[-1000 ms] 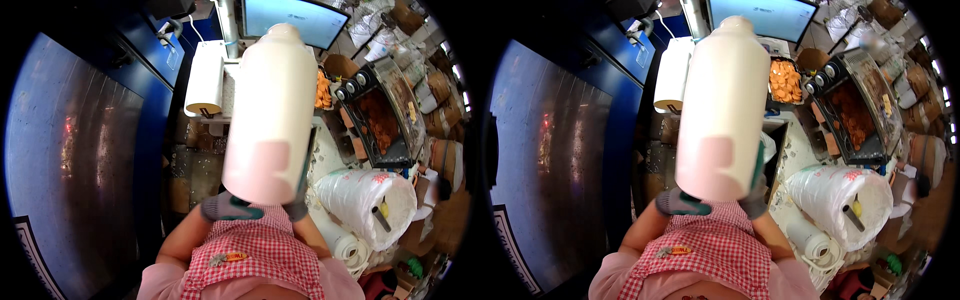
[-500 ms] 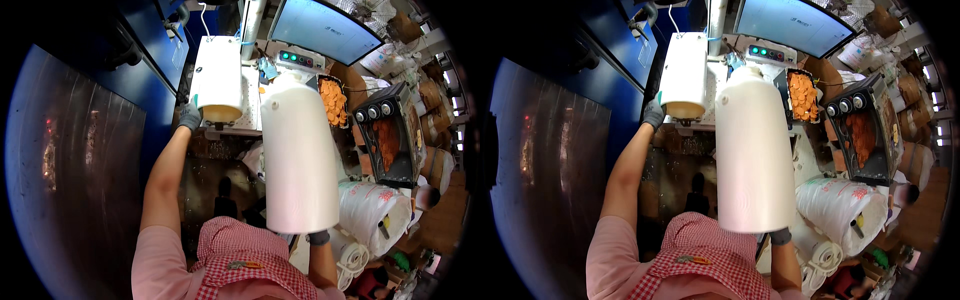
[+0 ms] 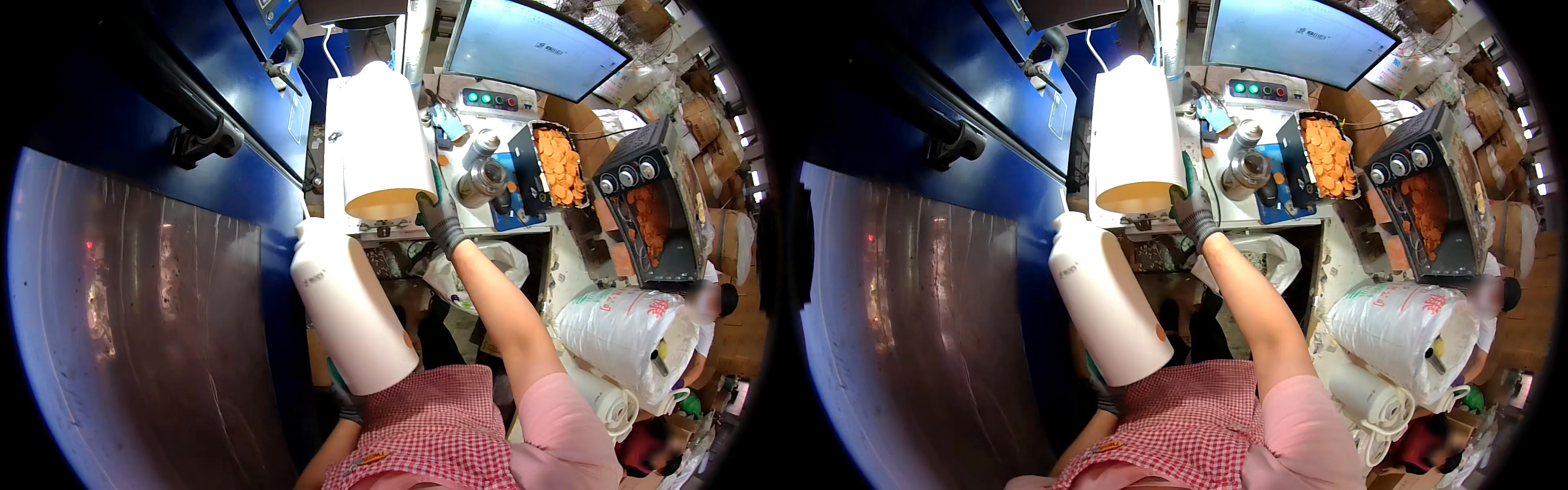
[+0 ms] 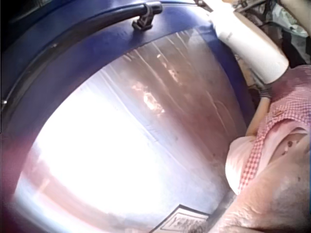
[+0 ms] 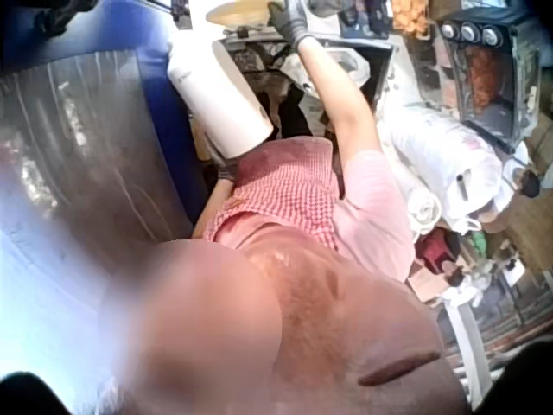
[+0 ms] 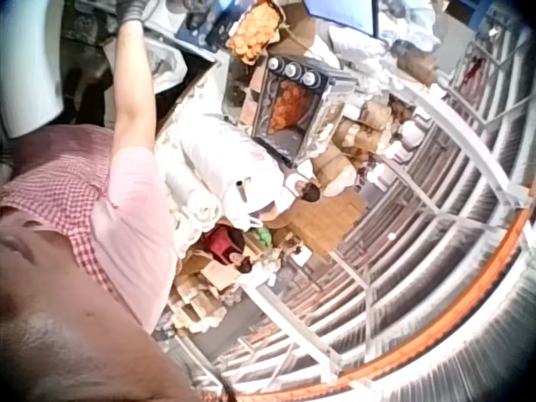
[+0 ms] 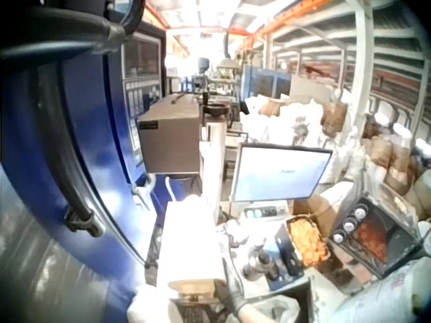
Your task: The person attaches orange adhesive seals to plastic jugs, inserts handles and tubes into ceramic pitchers, and organizes components at a manufacturing workstation.
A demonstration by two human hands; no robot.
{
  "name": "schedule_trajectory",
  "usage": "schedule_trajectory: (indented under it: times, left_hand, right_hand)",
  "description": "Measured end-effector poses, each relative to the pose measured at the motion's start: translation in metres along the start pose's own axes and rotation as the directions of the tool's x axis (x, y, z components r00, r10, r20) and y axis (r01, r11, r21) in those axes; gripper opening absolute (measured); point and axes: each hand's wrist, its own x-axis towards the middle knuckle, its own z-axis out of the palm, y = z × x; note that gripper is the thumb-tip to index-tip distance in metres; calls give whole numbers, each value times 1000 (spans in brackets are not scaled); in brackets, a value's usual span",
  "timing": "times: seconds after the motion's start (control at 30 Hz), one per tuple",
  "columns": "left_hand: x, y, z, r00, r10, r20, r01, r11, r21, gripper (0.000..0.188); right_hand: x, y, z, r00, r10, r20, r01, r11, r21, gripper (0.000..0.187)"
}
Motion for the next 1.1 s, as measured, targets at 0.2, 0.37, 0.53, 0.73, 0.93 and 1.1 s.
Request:
schedule_trajectory:
  times: [0.2, 0.37, 0.53, 0.73, 0.93, 1.1]
  left_hand:
    - [-22, -21, 20, 985, 43, -166, 4, 962, 272, 65]
    - [-13, -22, 23, 962, -242, -129, 258, 958, 125, 55]
    - [-18, -48, 27, 922, -385, -47, 385, 923, -4, 65]
    - [-21, -31, 32, 872, -476, -110, 441, 864, -242, 62]
    - [-35, -70, 23, 944, -287, -162, 313, 935, 168, 63]
    - [-34, -72, 29, 942, -307, -137, 327, 930, 165, 59]
  right_hand:
    - [8, 71, 17, 990, -137, -36, 110, 906, -409, 83]
    - [6, 58, 28, 997, 71, -27, -75, 857, -510, 82]
    - [9, 86, 36, 999, 20, -40, -39, 814, -579, 85]
    - [8, 93, 45, 996, 25, -87, -67, 852, -519, 81]
    - [1, 69, 49, 998, 50, -26, -56, 887, -459, 77]
    - [6, 88, 47, 995, -45, -84, 8, 917, -398, 70]
